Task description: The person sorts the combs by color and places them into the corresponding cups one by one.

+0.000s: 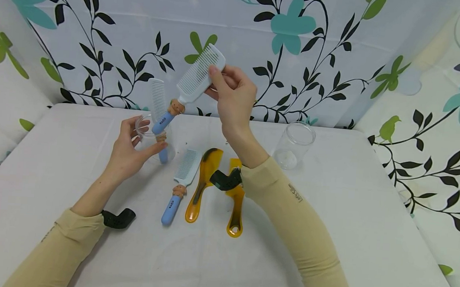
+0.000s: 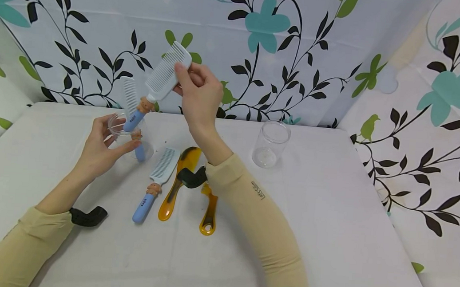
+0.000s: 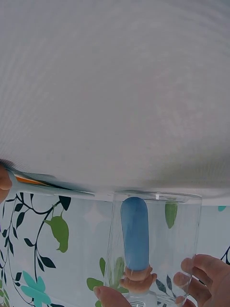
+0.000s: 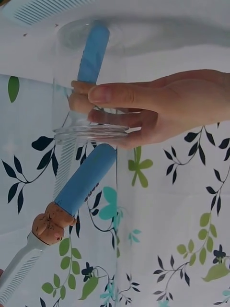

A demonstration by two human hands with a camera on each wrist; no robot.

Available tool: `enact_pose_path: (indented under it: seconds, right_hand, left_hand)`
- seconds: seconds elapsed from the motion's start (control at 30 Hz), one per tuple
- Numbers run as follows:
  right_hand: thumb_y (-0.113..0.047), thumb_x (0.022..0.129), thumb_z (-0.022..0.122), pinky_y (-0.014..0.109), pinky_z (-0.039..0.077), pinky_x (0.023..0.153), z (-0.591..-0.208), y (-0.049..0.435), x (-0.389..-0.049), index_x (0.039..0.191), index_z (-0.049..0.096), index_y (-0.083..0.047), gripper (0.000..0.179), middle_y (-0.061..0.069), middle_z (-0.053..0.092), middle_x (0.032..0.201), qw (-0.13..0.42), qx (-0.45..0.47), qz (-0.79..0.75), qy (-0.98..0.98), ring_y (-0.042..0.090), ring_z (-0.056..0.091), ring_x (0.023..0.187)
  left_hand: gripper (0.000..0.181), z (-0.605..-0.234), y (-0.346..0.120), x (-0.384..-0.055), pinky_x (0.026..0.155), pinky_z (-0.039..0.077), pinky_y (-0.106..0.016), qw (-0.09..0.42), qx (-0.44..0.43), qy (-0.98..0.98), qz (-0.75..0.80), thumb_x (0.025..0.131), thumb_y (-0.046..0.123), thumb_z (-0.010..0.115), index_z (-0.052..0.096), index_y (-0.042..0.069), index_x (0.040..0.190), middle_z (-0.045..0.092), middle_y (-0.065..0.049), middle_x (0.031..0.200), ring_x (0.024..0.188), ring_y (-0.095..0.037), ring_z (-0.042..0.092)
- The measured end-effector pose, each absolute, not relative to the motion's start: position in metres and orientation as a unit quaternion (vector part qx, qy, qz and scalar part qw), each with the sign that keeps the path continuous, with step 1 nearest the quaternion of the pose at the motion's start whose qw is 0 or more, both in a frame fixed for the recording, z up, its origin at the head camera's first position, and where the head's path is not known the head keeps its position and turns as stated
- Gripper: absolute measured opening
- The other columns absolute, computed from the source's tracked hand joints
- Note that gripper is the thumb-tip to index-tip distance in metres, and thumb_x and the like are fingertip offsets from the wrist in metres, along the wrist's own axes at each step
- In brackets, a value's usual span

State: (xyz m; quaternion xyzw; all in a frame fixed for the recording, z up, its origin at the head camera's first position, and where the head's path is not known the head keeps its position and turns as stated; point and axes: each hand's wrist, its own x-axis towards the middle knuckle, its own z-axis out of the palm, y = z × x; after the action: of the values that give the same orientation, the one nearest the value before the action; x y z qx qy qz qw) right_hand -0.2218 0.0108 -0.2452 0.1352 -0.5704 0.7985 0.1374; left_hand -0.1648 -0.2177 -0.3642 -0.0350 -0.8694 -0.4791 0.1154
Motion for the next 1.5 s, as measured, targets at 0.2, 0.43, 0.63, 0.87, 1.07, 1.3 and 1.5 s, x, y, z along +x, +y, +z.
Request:
enact_pose_path:
  seconds: [0.2,0.43,0.63,0.87,1.07,1.3,1.5]
  right_hand:
    - [-0.010,0.095,0.068,0.033,0.063,0.081,-0.245,0.006,-0.223,0.115,0.067,0.006,0.025,0.019,0.074,0.103,0.144,0.135,0.798,-0.569,0.023,0.074,0.087]
    - [-0.010,0.095,0.068,0.032,0.063,0.080,-0.246,0.002,-0.224,0.113,0.067,0.005,0.024,0.019,0.074,0.102,0.152,0.130,0.793,-0.575,0.023,0.074,0.087]
    - [-0.008,0.095,0.068,0.033,0.063,0.080,-0.246,-0.004,-0.224,0.114,0.066,0.007,0.024,0.021,0.073,0.105,0.157,0.143,0.792,-0.573,0.024,0.074,0.090]
    - [-0.008,0.095,0.067,0.032,0.063,0.080,-0.248,-0.010,-0.222,0.114,0.065,0.007,0.024,0.022,0.073,0.106,0.160,0.152,0.781,-0.584,0.024,0.074,0.092]
    - [-0.009,0.095,0.067,0.030,0.063,0.080,-0.249,-0.015,-0.220,0.114,0.066,0.005,0.024,0.020,0.073,0.107,0.152,0.153,0.774,-0.595,0.022,0.074,0.094]
    - [-0.007,0.093,0.069,0.030,0.063,0.079,-0.253,-0.023,-0.219,0.113,0.066,0.007,0.024,0.022,0.072,0.106,0.147,0.172,0.768,-0.599,0.024,0.073,0.092]
    - [-0.009,0.094,0.068,0.026,0.062,0.080,-0.254,-0.029,-0.216,0.115,0.066,0.005,0.025,0.019,0.072,0.107,0.132,0.180,0.750,-0.622,0.020,0.073,0.093]
  left_hand:
    - [0.084,-0.363,-0.218,-0.165,0.121,0.028,-0.056,0.114,-0.035,-0.868,-0.482,0.091,0.029,0.075,0.020,0.004,0.150,0.038,-0.019,0.152,0.142,-0.038,0.034]
    - [0.085,-0.363,-0.218,-0.165,0.121,0.028,-0.055,0.113,-0.032,-0.868,-0.483,0.090,0.030,0.075,0.021,0.004,0.150,0.039,-0.018,0.152,0.142,-0.037,0.034]
    - [0.084,-0.363,-0.219,-0.165,0.121,0.028,-0.055,0.111,-0.033,-0.865,-0.488,0.090,0.030,0.076,0.021,0.005,0.149,0.039,-0.017,0.153,0.142,-0.037,0.034]
    - [0.086,-0.363,-0.220,-0.166,0.122,0.027,-0.054,0.106,-0.032,-0.867,-0.486,0.090,0.032,0.075,0.021,0.006,0.150,0.037,-0.017,0.155,0.145,-0.037,0.032]
    - [0.087,-0.363,-0.220,-0.166,0.122,0.027,-0.055,0.107,-0.033,-0.867,-0.485,0.090,0.032,0.076,0.020,0.005,0.150,0.037,-0.017,0.155,0.145,-0.037,0.031]
    - [0.087,-0.362,-0.220,-0.166,0.122,0.027,-0.055,0.104,-0.030,-0.866,-0.488,0.089,0.032,0.076,0.020,0.005,0.150,0.035,-0.019,0.155,0.145,-0.038,0.031]
    - [0.087,-0.362,-0.220,-0.165,0.121,0.027,-0.056,0.105,-0.034,-0.865,-0.489,0.089,0.031,0.076,0.020,0.004,0.150,0.035,-0.022,0.154,0.145,-0.040,0.032]
